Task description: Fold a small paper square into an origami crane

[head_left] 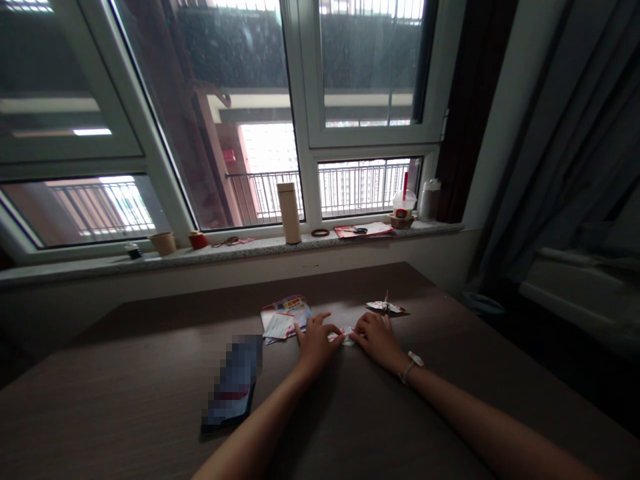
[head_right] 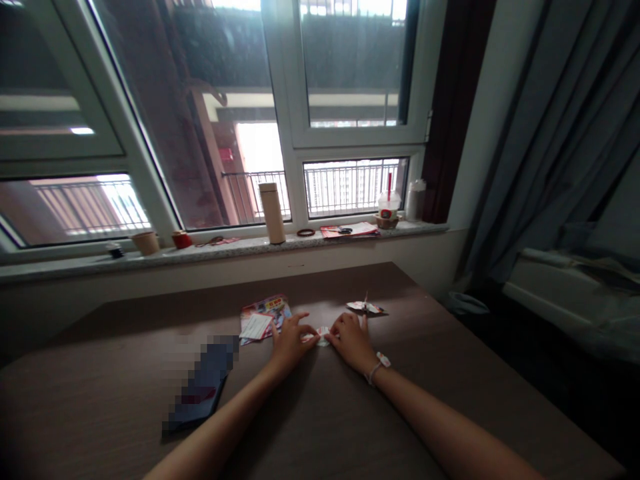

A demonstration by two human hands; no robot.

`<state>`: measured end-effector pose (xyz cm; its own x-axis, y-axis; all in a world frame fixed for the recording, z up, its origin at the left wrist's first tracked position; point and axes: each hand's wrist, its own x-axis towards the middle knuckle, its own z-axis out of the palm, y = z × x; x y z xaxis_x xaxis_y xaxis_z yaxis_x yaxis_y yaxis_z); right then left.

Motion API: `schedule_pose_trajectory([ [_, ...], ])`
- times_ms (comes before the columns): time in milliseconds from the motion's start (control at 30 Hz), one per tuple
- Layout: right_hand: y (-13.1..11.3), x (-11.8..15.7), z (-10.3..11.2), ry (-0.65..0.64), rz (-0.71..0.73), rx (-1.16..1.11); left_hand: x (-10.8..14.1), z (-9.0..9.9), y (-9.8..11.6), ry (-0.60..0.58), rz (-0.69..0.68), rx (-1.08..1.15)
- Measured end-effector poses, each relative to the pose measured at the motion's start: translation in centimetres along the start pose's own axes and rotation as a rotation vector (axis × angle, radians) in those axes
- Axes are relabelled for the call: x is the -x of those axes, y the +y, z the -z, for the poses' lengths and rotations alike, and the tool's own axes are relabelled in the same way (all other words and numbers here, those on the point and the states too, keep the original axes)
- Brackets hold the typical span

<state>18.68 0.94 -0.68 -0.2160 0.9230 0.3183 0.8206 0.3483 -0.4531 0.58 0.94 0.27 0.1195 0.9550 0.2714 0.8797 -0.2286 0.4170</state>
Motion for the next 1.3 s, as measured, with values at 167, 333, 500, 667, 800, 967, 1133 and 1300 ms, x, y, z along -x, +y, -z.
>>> schedule_pose_trajectory([
  [167, 0.12, -0.08, 0.09, -0.03, -0.025, -0.039, 0.1, -0.27, -0.03, 0.0, 0.009, -0.008],
  [333, -0.04, -0.37, 0.09, -0.045, -0.068, -0.03, 0.27, -0.28, 0.19, -0.006, 0.027, -0.017],
  [500, -0.35, -0.68, 0.0, -0.056, -0.089, -0.005, 0.28, -0.27, 0.29, -0.022, 0.025, -0.05],
  [667, -0.64, -0.65, -0.01, -0.045, -0.101, -0.001, 0.13, -0.3, 0.26, -0.014, 0.033, -0.062],
  [800, -0.85, -0.62, 0.09, -0.042, -0.106, 0.008, 0.1, -0.32, 0.26, 0.004, 0.021, -0.073],
  [967, -0.78, -0.69, 0.07, -0.04, -0.103, 0.004, 0.15, -0.37, 0.24, 0.026, -0.008, -0.086],
  [1133, -0.71, -0.71, -0.09, -0.033, -0.1, -0.006, 0.17, -0.15, 0.28, 0.021, -0.025, -0.102],
  [1300, -0.79, -0.7, -0.1, -0.029, -0.089, 0.003, 0.1, 0.14, 0.5, 0.011, -0.001, -0.103],
])
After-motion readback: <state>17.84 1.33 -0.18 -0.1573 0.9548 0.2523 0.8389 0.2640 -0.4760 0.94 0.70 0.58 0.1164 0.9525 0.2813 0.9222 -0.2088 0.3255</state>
